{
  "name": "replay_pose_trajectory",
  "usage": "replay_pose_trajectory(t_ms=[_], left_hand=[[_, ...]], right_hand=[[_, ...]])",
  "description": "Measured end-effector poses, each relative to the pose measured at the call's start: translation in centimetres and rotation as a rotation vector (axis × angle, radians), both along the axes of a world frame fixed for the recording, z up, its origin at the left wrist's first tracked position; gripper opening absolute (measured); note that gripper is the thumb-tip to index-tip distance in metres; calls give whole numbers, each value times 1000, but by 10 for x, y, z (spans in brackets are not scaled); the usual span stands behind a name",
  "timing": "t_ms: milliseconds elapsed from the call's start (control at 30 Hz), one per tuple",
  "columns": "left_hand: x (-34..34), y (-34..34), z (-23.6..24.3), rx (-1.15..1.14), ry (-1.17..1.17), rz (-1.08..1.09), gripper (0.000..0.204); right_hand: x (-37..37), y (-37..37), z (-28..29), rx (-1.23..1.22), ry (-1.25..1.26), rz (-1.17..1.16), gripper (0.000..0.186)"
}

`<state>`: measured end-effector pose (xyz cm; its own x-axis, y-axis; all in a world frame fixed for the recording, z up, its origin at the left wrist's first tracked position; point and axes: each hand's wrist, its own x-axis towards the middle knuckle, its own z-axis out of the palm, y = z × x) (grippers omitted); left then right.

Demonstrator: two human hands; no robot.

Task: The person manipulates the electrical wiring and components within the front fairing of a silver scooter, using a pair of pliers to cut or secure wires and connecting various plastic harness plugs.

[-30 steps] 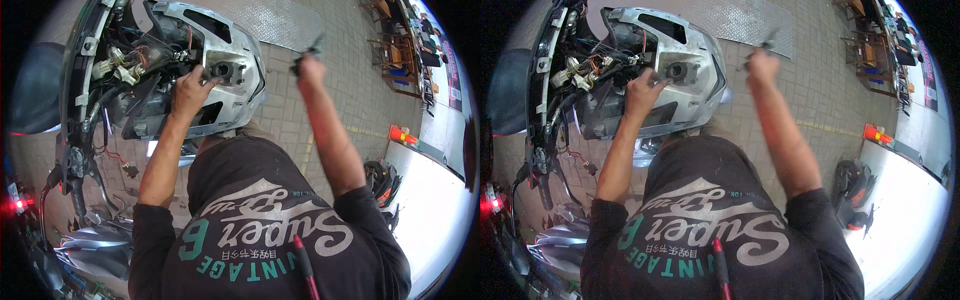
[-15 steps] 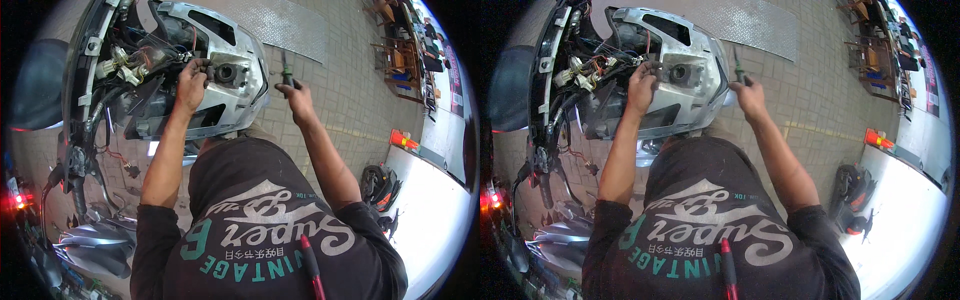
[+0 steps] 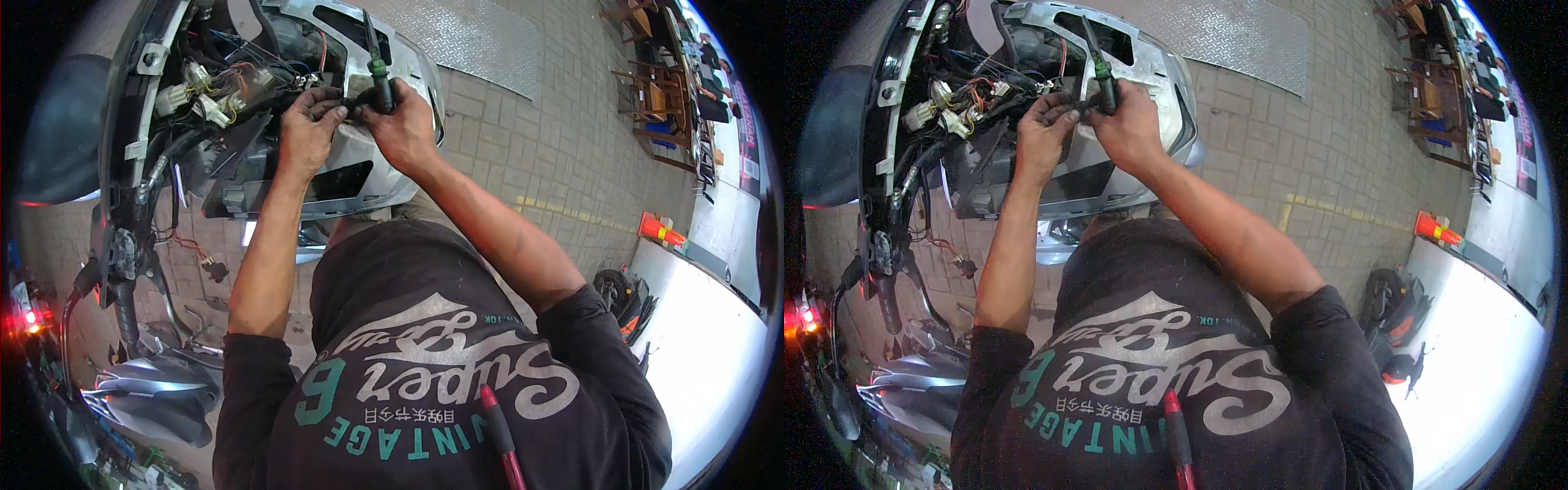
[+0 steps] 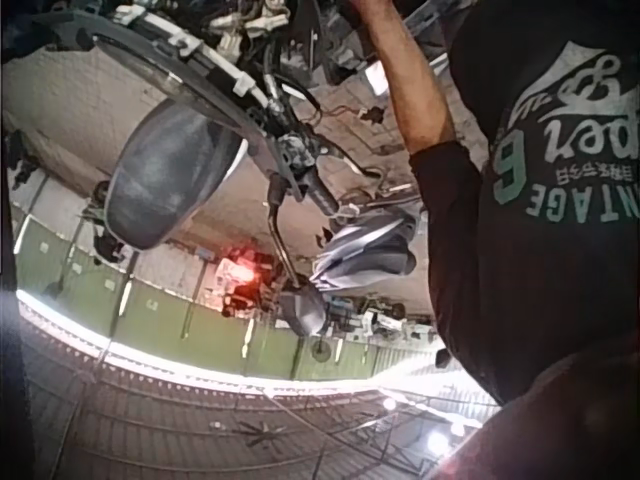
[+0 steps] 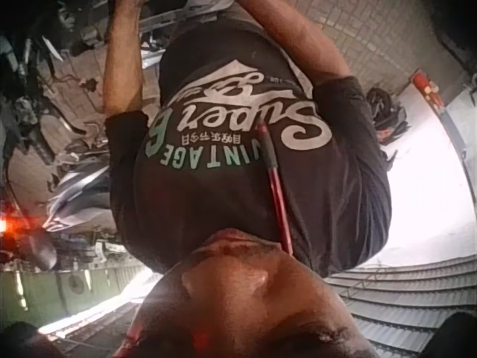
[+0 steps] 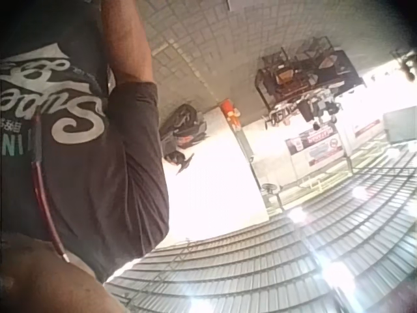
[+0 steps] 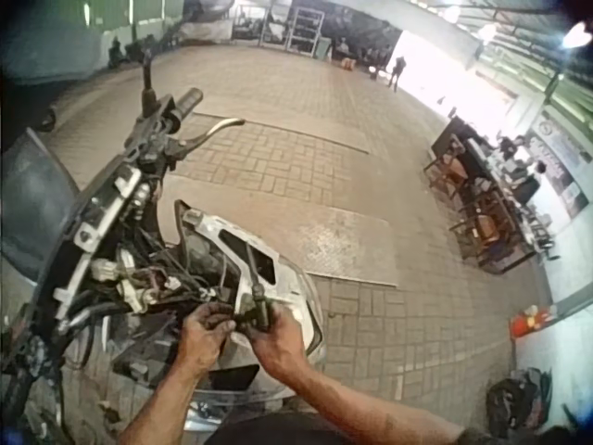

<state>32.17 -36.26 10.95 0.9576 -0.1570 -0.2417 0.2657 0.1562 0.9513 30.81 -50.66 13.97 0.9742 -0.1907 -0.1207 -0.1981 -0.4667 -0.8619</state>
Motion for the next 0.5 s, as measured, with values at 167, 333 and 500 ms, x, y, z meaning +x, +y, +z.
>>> replay_pose_trajectory(t_ms=[167,333,500], left_hand=[[1,-5,5,141,-61,-18,21],[-2,-1,1,59,-55,16,19],[4,6,2,90,-95,56,18]], right_hand=[[6,5,-11,124,-60,14,25],[11,11,12,-14,-10,43,21],[16,9,33,-22,-37,22,21]])
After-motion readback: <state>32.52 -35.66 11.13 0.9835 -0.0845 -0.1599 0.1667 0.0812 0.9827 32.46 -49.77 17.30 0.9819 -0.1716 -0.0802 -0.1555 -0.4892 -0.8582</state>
